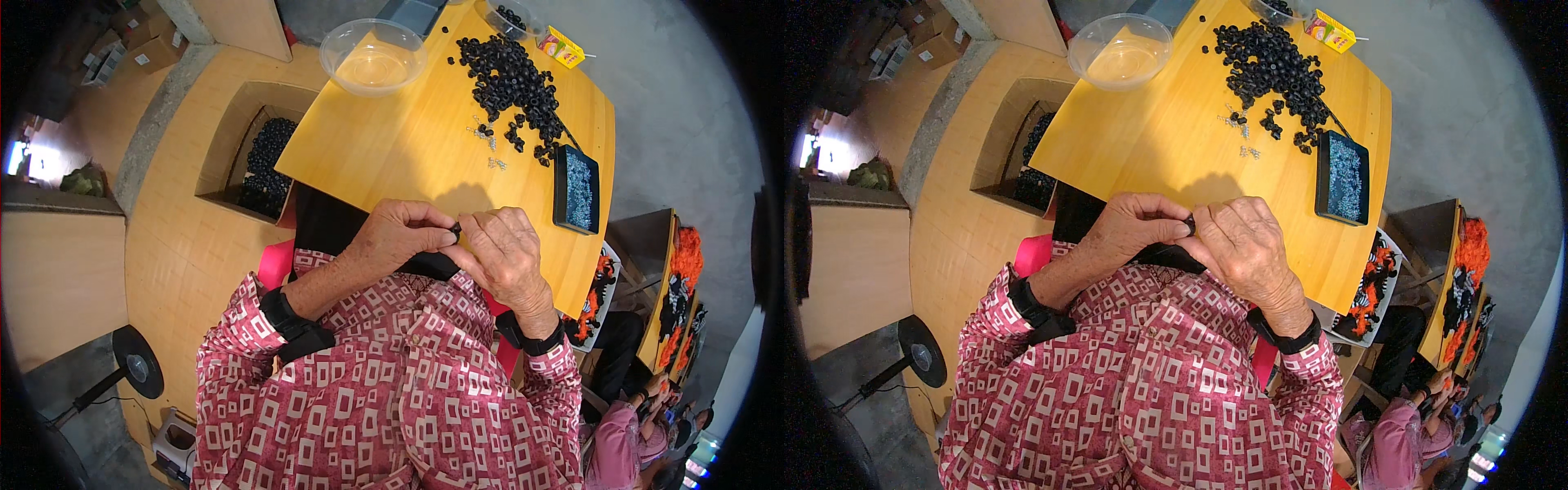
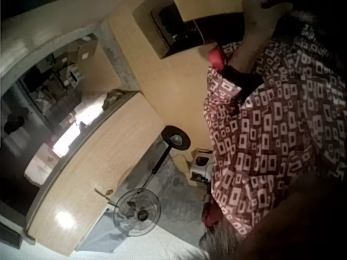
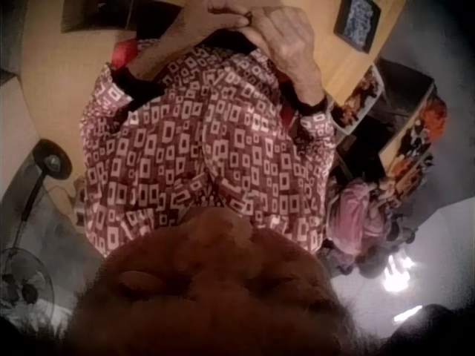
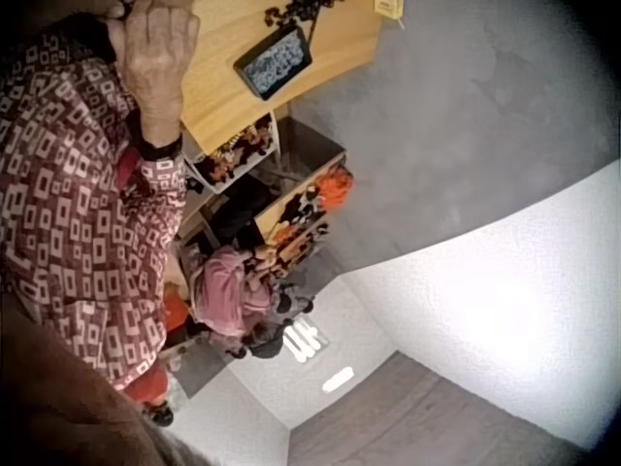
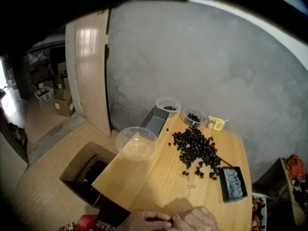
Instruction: The person assembles small parts by inserting pins into black plastic caps by hand.
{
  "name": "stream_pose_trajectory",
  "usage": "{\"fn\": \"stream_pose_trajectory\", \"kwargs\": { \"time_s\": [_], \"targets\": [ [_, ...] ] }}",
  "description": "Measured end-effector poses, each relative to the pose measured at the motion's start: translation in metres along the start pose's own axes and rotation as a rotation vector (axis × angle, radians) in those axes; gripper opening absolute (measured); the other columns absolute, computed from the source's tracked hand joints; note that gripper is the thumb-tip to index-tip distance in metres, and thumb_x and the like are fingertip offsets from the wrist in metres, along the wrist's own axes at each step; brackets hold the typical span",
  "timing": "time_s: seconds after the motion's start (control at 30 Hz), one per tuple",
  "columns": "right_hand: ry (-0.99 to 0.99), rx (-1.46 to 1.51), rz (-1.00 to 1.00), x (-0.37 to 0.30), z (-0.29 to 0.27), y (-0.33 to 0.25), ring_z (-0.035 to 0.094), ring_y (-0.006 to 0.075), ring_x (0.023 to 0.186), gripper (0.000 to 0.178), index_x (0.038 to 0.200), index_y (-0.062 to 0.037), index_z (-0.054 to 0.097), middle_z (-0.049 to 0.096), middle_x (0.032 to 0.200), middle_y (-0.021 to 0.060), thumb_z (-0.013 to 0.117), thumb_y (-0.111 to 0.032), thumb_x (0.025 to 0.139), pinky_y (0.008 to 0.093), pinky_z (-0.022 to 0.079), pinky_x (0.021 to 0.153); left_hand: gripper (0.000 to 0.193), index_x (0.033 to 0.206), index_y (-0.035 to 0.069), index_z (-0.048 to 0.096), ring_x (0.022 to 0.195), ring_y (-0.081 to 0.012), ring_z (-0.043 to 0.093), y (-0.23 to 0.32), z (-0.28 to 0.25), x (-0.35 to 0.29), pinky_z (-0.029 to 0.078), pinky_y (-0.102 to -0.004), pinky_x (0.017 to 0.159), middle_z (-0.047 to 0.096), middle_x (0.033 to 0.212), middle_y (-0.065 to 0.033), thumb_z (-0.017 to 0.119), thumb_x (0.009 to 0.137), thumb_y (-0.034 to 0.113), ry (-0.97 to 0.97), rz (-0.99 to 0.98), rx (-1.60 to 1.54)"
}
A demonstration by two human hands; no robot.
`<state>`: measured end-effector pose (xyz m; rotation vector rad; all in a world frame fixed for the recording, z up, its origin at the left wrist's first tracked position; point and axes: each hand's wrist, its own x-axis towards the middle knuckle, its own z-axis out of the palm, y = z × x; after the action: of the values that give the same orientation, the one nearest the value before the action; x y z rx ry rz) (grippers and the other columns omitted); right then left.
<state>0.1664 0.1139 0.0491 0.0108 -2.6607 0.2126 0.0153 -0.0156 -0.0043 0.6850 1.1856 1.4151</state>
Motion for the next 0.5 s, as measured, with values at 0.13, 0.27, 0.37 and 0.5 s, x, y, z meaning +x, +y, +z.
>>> {"fn": "stream_pose_trajectory", "kwargs": {
  "time_s": [0.13,0.27,0.37,0.5],
  "targets": [
    [-0.004,0.028,-0.031,0.006,-0.002,0.004,0.057,0.0237,0.075,0.033,0.092,0.0005,0.064,0.057,0.080,0.0068,0.079,-0.016,0.068,0.0355,0.045,0.068,0.017,0.100,-0.002,0.069,0.078,-0.0082,0.062,0.000,0.002,-0.001,0.051,-0.0219,0.072,0.068,0.086,-0.0032,0.071,0.085,0.007,0.016,-0.010,-0.038],
    [-0.053,0.047,-0.097,0.013,-0.005,0.008,0.056,0.0229,0.073,0.027,0.086,-0.0002,0.064,0.054,0.077,0.0061,0.078,-0.014,0.068,0.0347,0.044,0.067,0.015,0.098,-0.001,0.068,0.079,-0.0086,0.062,-0.003,0.000,0.000,0.051,-0.0221,0.072,0.068,0.087,-0.0038,0.070,0.085,0.005,0.013,-0.030,-0.110],
    [-0.069,0.058,-0.118,0.010,-0.003,0.010,0.055,0.0226,0.073,0.026,0.084,-0.0005,0.063,0.054,0.076,0.0062,0.077,-0.015,0.069,0.0344,0.044,0.066,0.015,0.099,-0.001,0.068,0.079,-0.0087,0.063,-0.003,0.000,-0.001,0.051,-0.0221,0.072,0.068,0.087,-0.0037,0.069,0.085,0.005,-0.004,-0.016,-0.075],
    [-0.065,0.075,-0.106,0.006,0.001,0.010,0.055,0.0228,0.072,0.026,0.084,-0.0006,0.063,0.054,0.076,0.0065,0.077,-0.017,0.069,0.0341,0.044,0.064,0.017,0.102,-0.001,0.068,0.080,-0.0086,0.063,-0.001,0.003,-0.003,0.051,-0.0219,0.073,0.068,0.088,-0.0036,0.069,0.086,0.006,0.027,-0.100,-0.079]
  ]
}}
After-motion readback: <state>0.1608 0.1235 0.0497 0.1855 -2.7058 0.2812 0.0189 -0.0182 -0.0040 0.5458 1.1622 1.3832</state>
